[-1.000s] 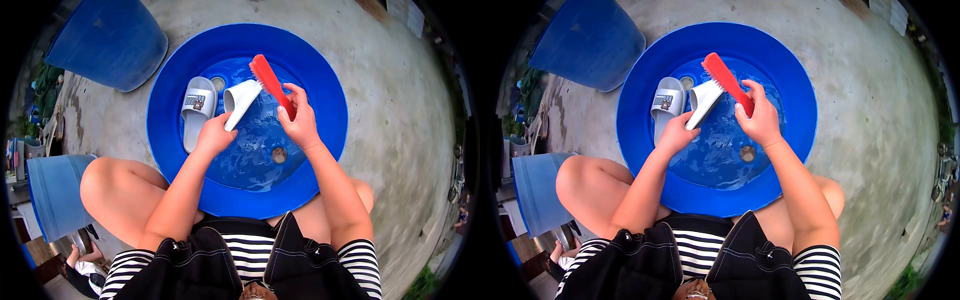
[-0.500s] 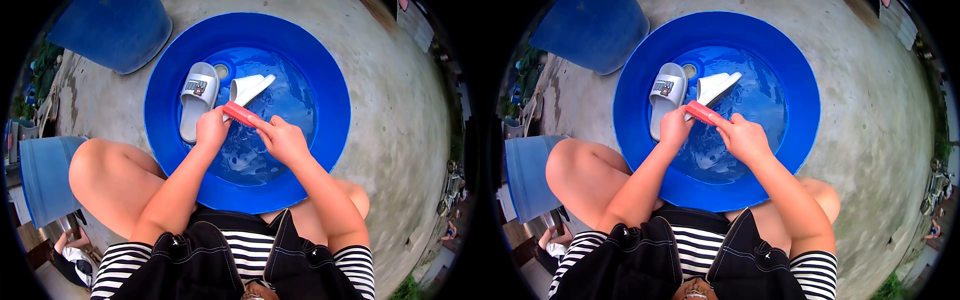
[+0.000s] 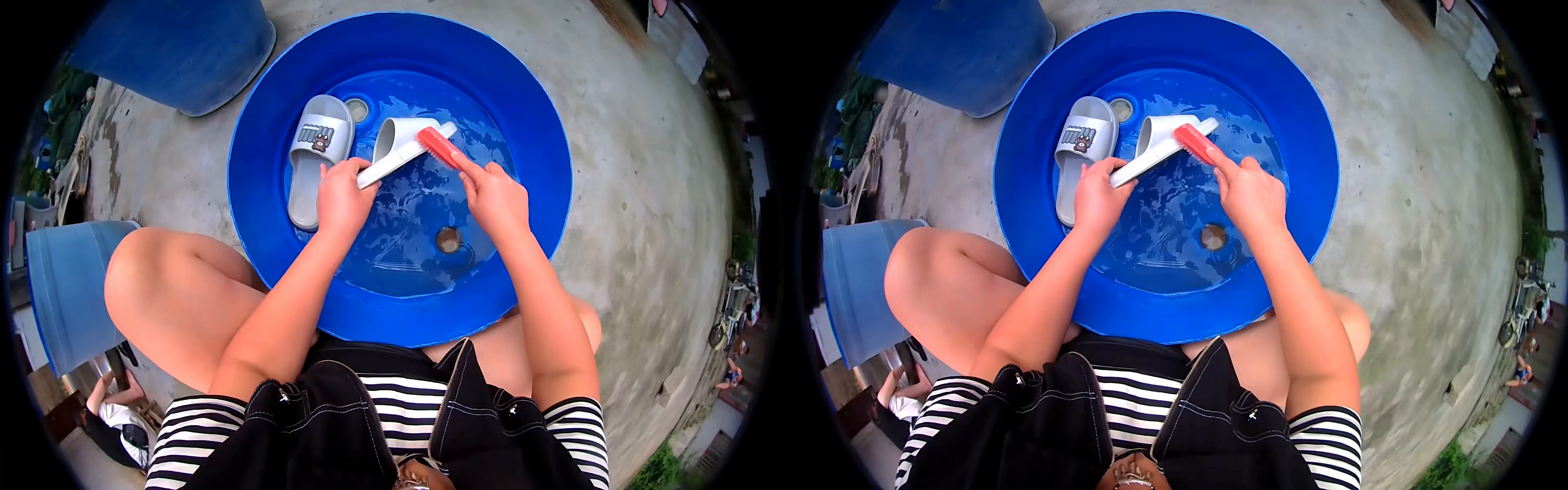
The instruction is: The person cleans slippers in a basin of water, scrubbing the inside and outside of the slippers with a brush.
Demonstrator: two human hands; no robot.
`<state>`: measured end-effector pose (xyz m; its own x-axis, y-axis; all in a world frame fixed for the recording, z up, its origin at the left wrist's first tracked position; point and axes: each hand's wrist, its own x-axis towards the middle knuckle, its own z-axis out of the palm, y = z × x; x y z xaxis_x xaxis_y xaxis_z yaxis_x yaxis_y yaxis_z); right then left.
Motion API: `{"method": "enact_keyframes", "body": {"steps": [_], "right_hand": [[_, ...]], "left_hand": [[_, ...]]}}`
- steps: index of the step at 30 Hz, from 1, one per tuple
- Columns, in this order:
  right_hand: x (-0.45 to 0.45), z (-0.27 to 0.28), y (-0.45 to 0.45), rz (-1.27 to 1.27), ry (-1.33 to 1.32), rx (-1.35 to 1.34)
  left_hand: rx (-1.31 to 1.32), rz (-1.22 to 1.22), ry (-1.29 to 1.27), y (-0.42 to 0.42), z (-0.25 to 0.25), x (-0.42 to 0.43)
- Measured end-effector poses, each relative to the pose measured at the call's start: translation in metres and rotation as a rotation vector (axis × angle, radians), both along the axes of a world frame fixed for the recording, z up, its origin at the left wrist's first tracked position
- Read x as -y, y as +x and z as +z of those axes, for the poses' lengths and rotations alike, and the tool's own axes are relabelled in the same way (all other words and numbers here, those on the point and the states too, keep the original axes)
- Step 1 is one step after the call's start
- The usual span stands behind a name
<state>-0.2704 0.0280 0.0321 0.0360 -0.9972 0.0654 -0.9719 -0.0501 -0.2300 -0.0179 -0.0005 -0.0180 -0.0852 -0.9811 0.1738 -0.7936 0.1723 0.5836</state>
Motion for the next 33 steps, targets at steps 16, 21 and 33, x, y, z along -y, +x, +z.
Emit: {"method": "enact_keyframes", "body": {"steps": [16, 21, 33], "right_hand": [[-0.022, 0.013, 0.049, 0.157, -0.072, 0.15], [-0.026, 0.016, 0.049, 0.178, -0.089, 0.14], [-0.032, 0.027, 0.048, 0.154, -0.114, 0.257]], "left_hand": [[-0.12, 0.136, 0.013, 0.005, -0.01, 0.001], [-0.144, 0.141, -0.037, -0.006, 0.004, 0.004], [-0.105, 0.102, -0.149, -0.013, 0.032, 0.007]]}}
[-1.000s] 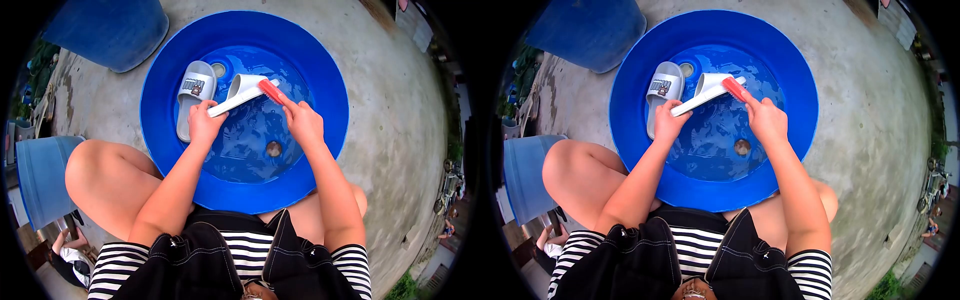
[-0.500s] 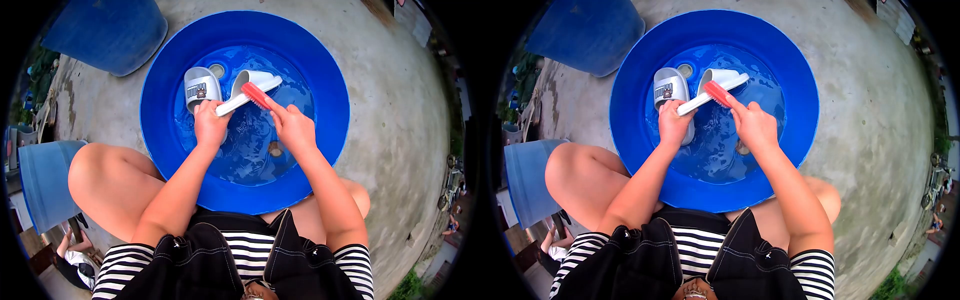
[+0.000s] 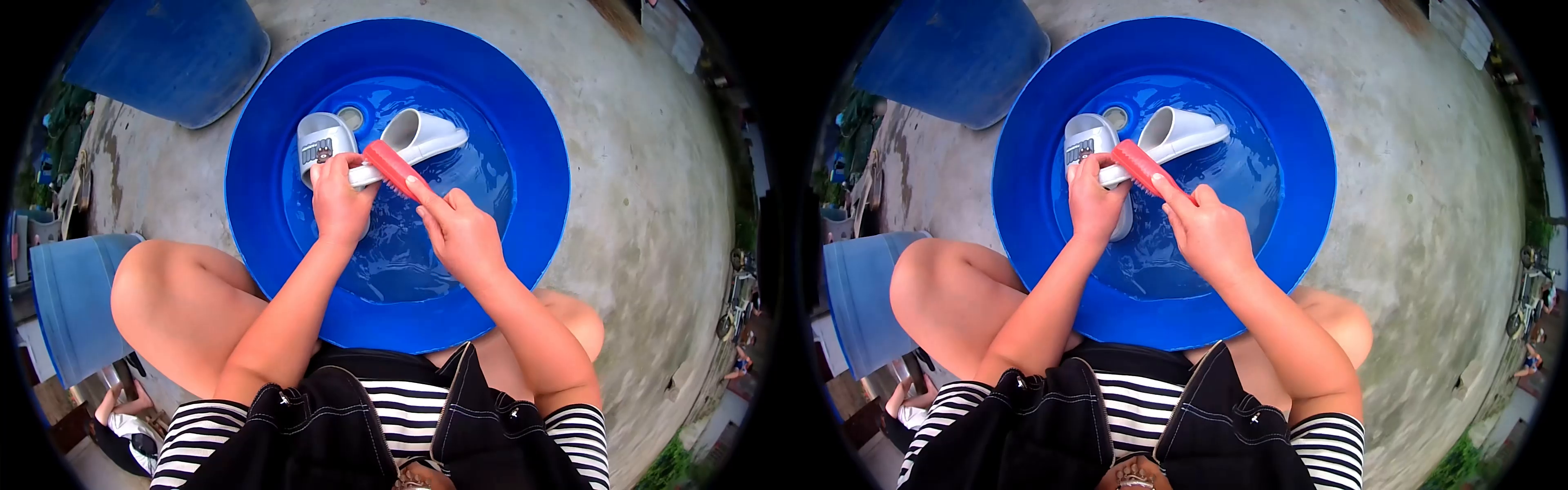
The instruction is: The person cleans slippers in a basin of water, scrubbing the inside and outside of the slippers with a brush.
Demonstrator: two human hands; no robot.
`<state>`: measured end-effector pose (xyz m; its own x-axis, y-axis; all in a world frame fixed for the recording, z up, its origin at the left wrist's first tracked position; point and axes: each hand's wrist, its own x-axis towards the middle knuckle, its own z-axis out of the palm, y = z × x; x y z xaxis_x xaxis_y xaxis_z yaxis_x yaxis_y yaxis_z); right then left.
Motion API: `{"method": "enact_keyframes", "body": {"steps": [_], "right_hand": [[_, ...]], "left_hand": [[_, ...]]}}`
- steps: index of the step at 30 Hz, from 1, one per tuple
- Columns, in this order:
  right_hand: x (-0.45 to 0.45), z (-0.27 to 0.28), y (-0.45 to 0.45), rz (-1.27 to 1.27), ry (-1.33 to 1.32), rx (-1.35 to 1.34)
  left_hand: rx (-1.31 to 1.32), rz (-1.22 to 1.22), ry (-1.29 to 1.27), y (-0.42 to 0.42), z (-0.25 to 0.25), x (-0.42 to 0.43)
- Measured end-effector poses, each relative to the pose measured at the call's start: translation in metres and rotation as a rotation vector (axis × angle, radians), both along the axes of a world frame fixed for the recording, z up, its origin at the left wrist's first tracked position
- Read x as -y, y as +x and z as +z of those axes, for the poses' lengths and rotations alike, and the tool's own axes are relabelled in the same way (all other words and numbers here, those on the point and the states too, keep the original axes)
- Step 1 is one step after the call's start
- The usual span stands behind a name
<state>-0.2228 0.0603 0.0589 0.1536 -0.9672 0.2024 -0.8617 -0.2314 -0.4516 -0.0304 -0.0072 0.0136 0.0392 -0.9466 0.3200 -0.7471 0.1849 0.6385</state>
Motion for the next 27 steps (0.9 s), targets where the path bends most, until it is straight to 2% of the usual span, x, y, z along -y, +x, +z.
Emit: {"method": "enact_keyframes", "body": {"steps": [2, 4, 7, 9, 13, 15, 18, 22, 25, 27], "right_hand": [[0.006, 0.006, -0.013, -0.043, -0.028, 0.016], [0.016, 0.006, -0.032, -0.175, 0.035, -0.057], [0.015, 0.008, -0.037, -0.184, 0.051, -0.017], [0.003, 0.016, -0.023, -0.121, 0.052, 0.096], [-0.01, 0.036, -0.012, 0.051, -0.028, 0.143], [-0.008, 0.04, -0.017, -0.031, -0.079, -0.053], [-0.002, 0.042, -0.027, -0.095, -0.066, -0.109], [-0.019, 0.05, -0.014, 0.059, -0.067, -0.034], [-0.002, 0.034, -0.03, -0.121, -0.07, -0.169], [-0.01, 0.036, -0.023, -0.087, -0.074, -0.167]], "left_hand": [[0.0, -0.021, -0.003, 0.001, 0.004, -0.001], [-0.013, -0.137, -0.162, -0.004, 0.019, 0.003], [0.012, -0.181, -0.226, -0.007, 0.027, 0.002], [0.056, -0.169, -0.186, -0.008, 0.027, -0.003], [0.073, -0.164, -0.192, -0.006, 0.023, -0.004], [0.098, -0.191, -0.241, -0.006, 0.021, -0.004], [0.142, -0.237, -0.311, -0.009, 0.024, -0.003], [0.16, -0.229, -0.323, -0.002, 0.022, 0.0], [0.17, -0.259, -0.332, -0.008, 0.019, -0.002], [0.162, -0.25, -0.312, -0.009, 0.019, -0.003]]}}
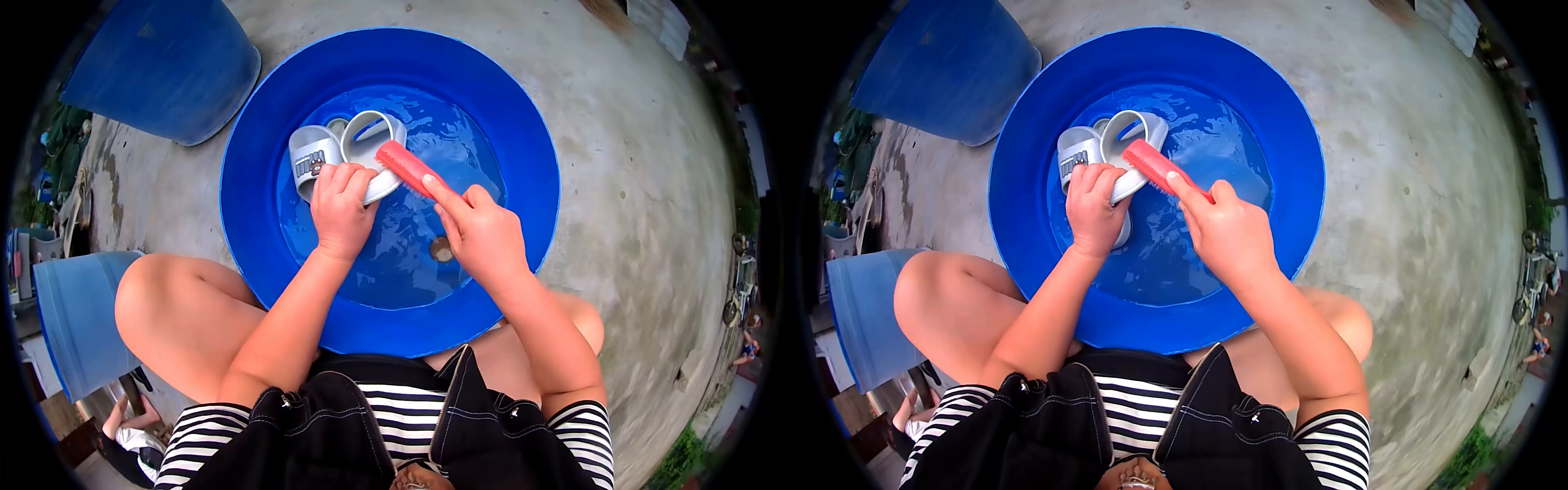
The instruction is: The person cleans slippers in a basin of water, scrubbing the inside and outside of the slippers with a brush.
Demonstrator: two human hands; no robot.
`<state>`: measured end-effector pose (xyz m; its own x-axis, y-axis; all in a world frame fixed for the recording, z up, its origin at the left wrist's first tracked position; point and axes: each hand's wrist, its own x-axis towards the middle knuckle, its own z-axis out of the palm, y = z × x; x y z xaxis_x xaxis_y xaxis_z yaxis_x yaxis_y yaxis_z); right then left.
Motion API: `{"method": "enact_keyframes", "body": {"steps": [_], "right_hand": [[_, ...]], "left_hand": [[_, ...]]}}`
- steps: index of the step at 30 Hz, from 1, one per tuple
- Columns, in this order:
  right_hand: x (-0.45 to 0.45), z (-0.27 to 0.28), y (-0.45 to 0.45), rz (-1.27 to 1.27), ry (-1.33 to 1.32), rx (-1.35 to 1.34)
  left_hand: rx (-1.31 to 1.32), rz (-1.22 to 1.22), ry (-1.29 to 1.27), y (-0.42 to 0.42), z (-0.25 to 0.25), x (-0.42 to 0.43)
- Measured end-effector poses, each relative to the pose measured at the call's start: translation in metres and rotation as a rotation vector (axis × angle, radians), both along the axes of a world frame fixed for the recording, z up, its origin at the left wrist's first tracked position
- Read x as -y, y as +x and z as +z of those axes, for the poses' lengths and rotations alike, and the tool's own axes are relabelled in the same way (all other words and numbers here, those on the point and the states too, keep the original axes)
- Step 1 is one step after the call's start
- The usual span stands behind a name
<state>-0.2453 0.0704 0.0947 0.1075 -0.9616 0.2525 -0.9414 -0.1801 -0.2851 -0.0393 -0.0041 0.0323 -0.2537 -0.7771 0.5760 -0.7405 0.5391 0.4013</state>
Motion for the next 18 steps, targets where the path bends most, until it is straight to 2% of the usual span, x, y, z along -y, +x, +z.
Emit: {"method": "enact_keyframes", "body": {"steps": [3, 6, 8, 10, 13, 15, 16, 17, 18], "right_hand": [[-0.007, 0.001, 0.01, 0.06, 0.034, 0.035], [0.011, -0.014, -0.009, -0.01, -0.006, 0.02], [0.025, -0.045, -0.031, -0.143, 0.223, -0.134], [0.038, -0.084, -0.054, -0.298, 0.345, -0.193], [0.045, -0.13, -0.068, -0.51, 0.625, -0.14], [0.047, -0.139, -0.07, -0.257, 0.665, 0.115], [0.05, -0.13, -0.06, -0.258, 0.567, 0.351], [0.05, -0.12, -0.051, -0.254, 0.57, 0.347], [0.049, -0.081, -0.034, -0.227, 0.509, 0.534]], "left_hand": [[-0.016, 0.027, 0.019, 0.005, 0.001, 0.0], [-0.026, 0.005, 0.017, 0.002, 0.001, 0.003], [-0.01, 0.011, 0.041, 0.0, 0.002, 0.002], [-0.041, -0.002, 0.024, 0.001, 0.003, 0.004], [-0.119, -0.059, 0.079, 0.001, -0.005, 0.003], [-0.247, -0.142, 0.17, 0.0, -0.015, 0.004], [-0.286, -0.141, 0.204, -0.001, -0.012, 0.003], [-0.289, -0.136, 0.205, -0.002, -0.009, 0.005], [-0.284, -0.126, 0.2, -0.001, -0.006, 0.007]]}}
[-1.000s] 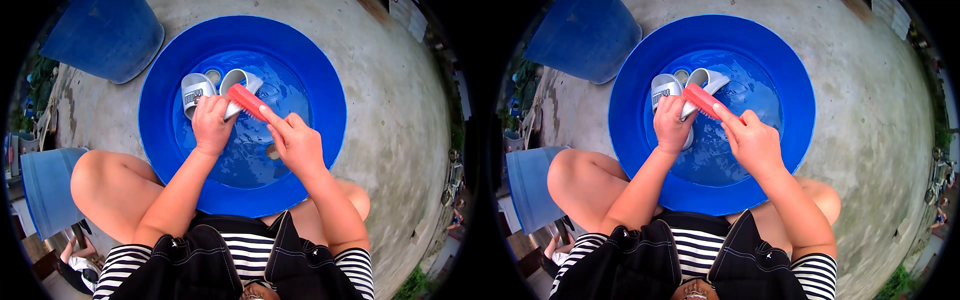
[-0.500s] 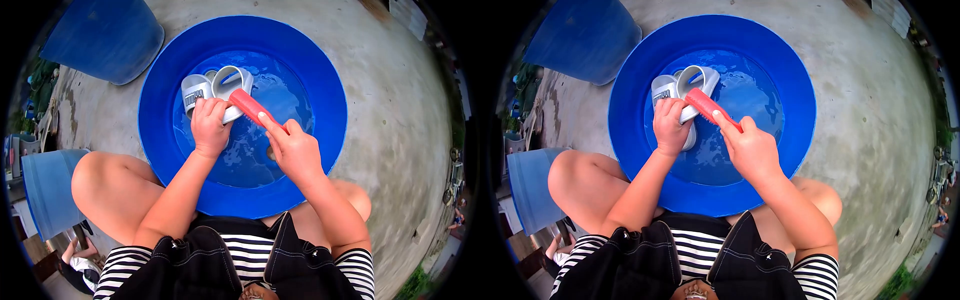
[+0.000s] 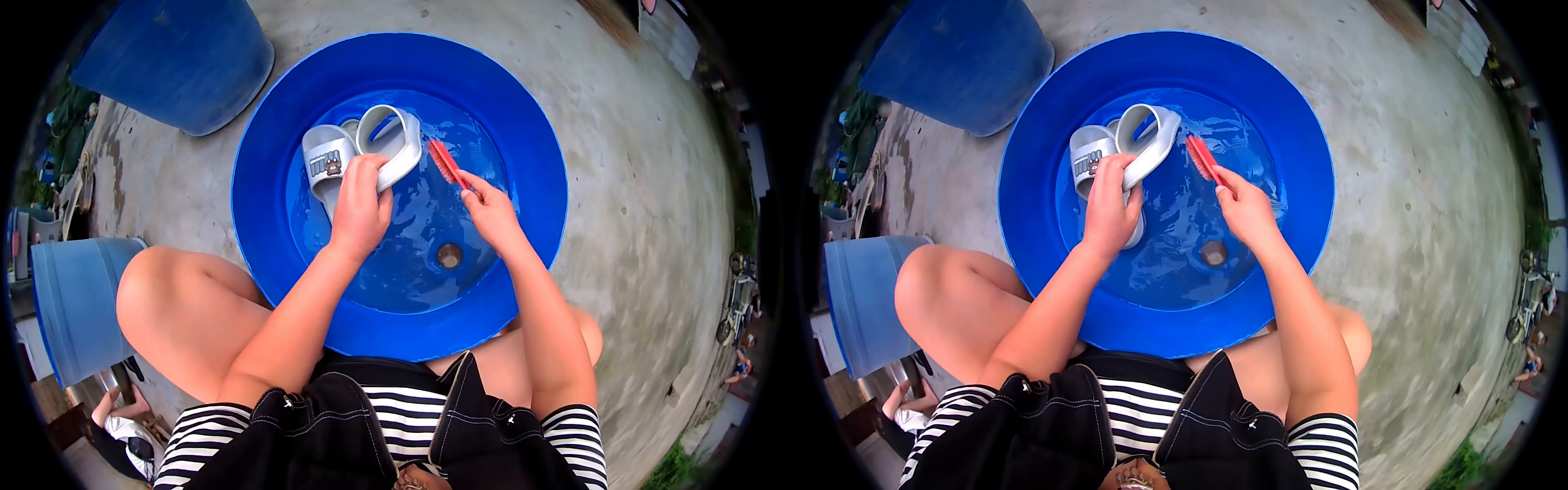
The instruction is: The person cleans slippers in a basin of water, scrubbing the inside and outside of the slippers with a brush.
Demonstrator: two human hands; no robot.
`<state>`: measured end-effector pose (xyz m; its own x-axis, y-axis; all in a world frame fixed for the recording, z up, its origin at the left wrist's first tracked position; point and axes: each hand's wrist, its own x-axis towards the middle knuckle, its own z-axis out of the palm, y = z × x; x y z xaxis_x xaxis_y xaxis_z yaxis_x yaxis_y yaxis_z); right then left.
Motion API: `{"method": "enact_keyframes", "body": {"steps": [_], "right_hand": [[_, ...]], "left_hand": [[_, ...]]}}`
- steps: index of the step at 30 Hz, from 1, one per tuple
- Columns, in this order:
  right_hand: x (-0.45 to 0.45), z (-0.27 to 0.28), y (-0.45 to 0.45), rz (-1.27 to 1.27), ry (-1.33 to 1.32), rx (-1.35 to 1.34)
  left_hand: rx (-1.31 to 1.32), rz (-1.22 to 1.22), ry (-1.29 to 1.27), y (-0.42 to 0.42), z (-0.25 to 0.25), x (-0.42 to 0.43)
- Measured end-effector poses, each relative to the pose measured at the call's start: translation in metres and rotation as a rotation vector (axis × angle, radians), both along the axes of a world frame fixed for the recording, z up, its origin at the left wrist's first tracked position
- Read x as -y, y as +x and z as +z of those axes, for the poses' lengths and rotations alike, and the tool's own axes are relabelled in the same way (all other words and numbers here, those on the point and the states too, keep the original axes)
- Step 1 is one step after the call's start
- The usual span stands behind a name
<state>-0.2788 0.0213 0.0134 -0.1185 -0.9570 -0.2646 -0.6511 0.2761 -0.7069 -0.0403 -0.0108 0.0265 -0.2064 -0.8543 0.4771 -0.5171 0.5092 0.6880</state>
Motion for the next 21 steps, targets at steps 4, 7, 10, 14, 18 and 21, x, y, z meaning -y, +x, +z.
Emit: {"method": "enact_keyframes", "body": {"steps": [4, 7, 10, 14, 18, 21], "right_hand": [[-0.027, 0.077, 0.034, 0.084, -0.392, 0.042], [-0.043, 0.088, 0.038, 0.321, -0.556, -0.182], [-0.034, 0.074, 0.034, 0.312, -0.574, -0.32], [-0.032, 0.075, 0.039, 0.199, -0.469, -0.176], [-0.024, 0.061, 0.022, 0.054, -0.311, 0.068], [-0.011, 0.037, -0.013, -0.062, -0.2, -0.016]], "left_hand": [[-0.04, 0.093, 0.123, 0.0, 0.008, 0.001], [-0.045, 0.028, 0.053, 0.001, 0.001, 0.001], [-0.033, 0.034, 0.238, -0.003, -0.011, -0.007], [-0.061, 0.072, 0.116, -0.009, -0.017, -0.001], [0.059, 0.15, 0.184, -0.014, -0.006, -0.019], [0.256, 0.231, 0.317, -0.011, -0.042, -0.029]]}}
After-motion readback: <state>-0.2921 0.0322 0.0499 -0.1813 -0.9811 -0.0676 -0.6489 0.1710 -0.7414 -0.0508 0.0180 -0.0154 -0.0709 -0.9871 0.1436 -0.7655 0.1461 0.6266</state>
